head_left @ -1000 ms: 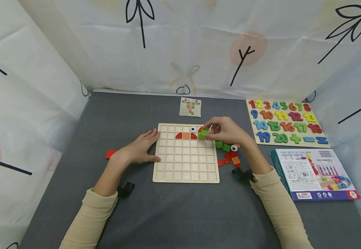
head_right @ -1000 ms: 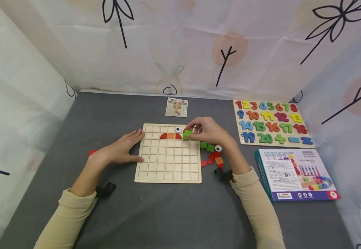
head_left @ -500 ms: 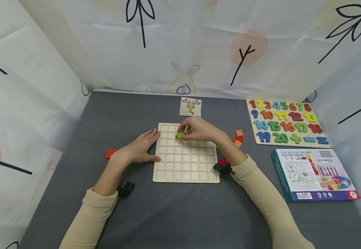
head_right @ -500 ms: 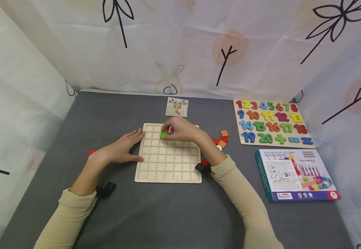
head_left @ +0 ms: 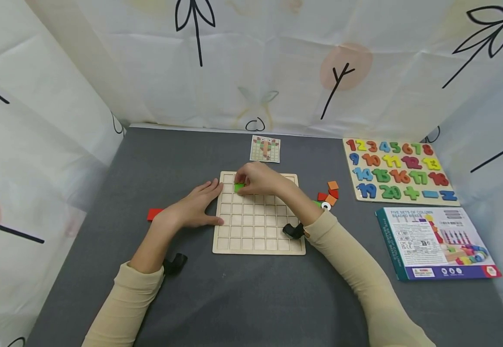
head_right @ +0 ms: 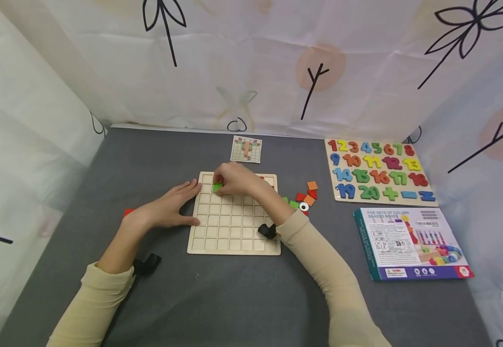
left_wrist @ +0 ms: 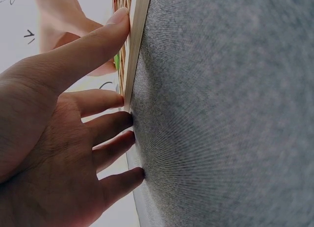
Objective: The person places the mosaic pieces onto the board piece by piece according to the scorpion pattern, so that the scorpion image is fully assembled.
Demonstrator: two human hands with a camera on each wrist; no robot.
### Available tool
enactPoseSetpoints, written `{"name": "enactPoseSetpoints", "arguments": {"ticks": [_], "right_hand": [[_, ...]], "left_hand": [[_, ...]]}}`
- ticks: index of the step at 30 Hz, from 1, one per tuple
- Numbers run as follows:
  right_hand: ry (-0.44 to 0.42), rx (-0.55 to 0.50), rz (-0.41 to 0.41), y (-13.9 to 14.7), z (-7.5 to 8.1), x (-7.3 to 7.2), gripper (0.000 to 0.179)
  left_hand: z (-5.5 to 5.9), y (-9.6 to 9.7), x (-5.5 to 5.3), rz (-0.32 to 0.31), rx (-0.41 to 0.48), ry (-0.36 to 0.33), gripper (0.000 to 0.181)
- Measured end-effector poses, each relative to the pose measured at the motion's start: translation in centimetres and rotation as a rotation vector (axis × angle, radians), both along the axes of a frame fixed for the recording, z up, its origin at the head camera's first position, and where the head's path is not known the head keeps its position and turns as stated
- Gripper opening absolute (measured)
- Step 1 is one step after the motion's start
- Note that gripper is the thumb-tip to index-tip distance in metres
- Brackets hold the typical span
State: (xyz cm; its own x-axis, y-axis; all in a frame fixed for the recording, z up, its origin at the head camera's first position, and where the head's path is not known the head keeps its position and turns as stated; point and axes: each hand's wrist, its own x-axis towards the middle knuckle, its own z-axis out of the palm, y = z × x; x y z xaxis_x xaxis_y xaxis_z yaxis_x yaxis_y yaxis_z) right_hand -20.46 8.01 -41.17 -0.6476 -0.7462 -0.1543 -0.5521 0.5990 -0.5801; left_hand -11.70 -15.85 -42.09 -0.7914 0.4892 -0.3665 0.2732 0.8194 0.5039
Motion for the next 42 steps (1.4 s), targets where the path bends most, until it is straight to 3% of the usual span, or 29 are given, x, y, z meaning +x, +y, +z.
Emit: {"name": "enactPoseSetpoints", "arguments": {"ticks": [12, 19, 29, 42], "right_hand": [[-0.02, 0.009, -0.004, 0.2, 0.3, 0.5, 0.028], [-0.037, -0.056, -0.004, 2.0, 1.0, 0.9, 0.034], [-0.023, -0.124, -0.058, 6.2, 2.6, 2.2, 0.031], [-0.034, -0.068, -0.204, 13.5, 2.2, 3.7, 0.028]], "left_hand": [[0.0, 0.1, 0.1, 0.003, -0.004, 0.001, 0.106], [0.2, 0.1, 0.0, 0.001, -0.005, -0.003, 0.106], [0.3, 0.2, 0.0, 0.011, -0.007, -0.001, 0.107], [0.2, 0.0, 0.0, -0.006, 0.013, 0.007, 0.105]]}}
